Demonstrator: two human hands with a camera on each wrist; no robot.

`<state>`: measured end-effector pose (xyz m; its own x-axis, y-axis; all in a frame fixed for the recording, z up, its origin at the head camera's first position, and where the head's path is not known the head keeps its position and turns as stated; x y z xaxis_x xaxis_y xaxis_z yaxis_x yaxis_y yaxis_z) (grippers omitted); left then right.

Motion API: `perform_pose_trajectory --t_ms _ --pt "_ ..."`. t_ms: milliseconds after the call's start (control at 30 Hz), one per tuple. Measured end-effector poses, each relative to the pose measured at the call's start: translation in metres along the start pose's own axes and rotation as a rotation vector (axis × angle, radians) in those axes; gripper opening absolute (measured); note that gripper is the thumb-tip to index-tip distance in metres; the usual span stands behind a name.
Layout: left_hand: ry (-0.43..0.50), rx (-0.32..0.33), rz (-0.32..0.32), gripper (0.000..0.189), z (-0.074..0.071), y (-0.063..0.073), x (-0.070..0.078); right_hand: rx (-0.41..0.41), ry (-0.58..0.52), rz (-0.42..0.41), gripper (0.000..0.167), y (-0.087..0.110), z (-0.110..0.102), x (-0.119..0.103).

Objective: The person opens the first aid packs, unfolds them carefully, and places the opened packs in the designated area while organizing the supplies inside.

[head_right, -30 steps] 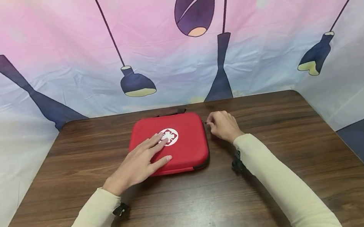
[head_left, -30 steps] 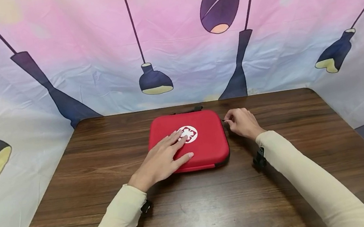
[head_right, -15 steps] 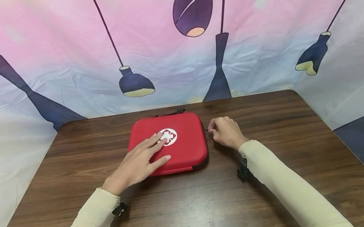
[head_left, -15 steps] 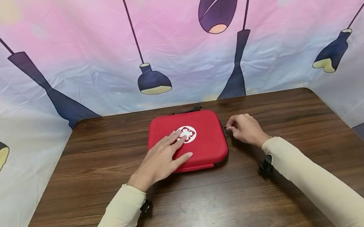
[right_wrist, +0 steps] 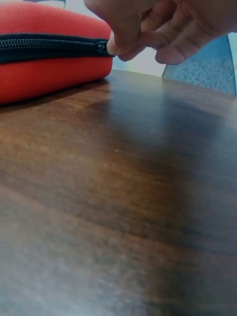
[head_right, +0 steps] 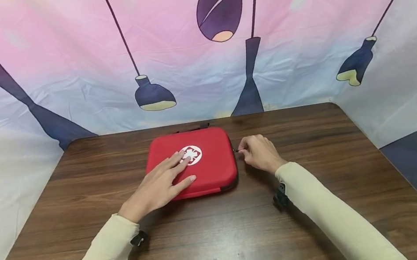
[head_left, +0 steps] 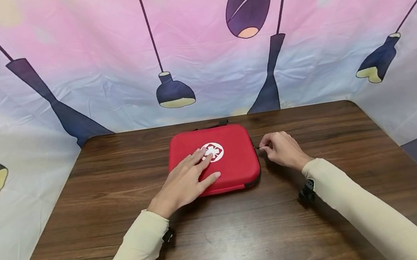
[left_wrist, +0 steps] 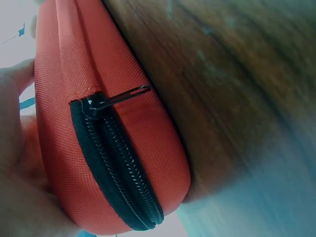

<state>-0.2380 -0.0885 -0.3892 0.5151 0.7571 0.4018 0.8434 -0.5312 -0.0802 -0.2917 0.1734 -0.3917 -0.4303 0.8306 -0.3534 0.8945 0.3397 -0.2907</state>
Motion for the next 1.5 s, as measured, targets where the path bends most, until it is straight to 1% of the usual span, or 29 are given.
perform_pose_trajectory --t_ms 100,300,600,1000,1100,1233,1367,1500 --pt "-0.001 -0.003 0.0 0.071 0.001 -0.001 0.001 -0.001 0.002 0.004 0.007 0.002 0.0 0.0" --pt "0.0 -0.009 -0.008 0.071 0.003 0.0 0.001 0.001 0.004 0.003 0.008 0.013 0.002 -0.001" --pt "-0.004 -0.001 -0.003 0.072 0.002 -0.001 0.001 -0.011 -0.003 -0.026 0.012 0.029 -0.001 -0.009" --pt "-0.01 0.009 0.001 0.07 0.001 -0.002 0.001 -0.028 0.0 -0.063 0.016 0.045 -0.004 -0.018" --pt "-0.018 0.006 -0.003 0.07 0.001 -0.001 0.0 -0.045 -0.016 -0.072 0.017 0.048 -0.003 -0.021" --pt "-0.029 0.0 -0.002 0.071 0.002 -0.001 0.001 -0.08 -0.063 -0.088 0.019 0.05 -0.001 -0.024" --pt "-0.027 0.005 0.005 0.071 0.002 -0.001 0.001 -0.118 -0.113 -0.105 0.019 0.052 0.0 -0.026" --pt "-0.024 0.01 0.01 0.07 0.001 -0.002 0.001 -0.145 -0.136 -0.121 0.019 0.053 0.001 -0.031"
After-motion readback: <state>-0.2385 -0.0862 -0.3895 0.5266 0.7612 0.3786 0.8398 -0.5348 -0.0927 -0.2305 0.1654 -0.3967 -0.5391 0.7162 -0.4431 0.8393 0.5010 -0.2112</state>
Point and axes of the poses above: each hand's wrist, its own y-axis away from the middle knuckle, its own z-axis out of the palm, x = y × z, the point moved 7 cm from there along -y, towards the middle knuckle, and after that the axes turned 8 degrees about y, right-handed, at the moved point
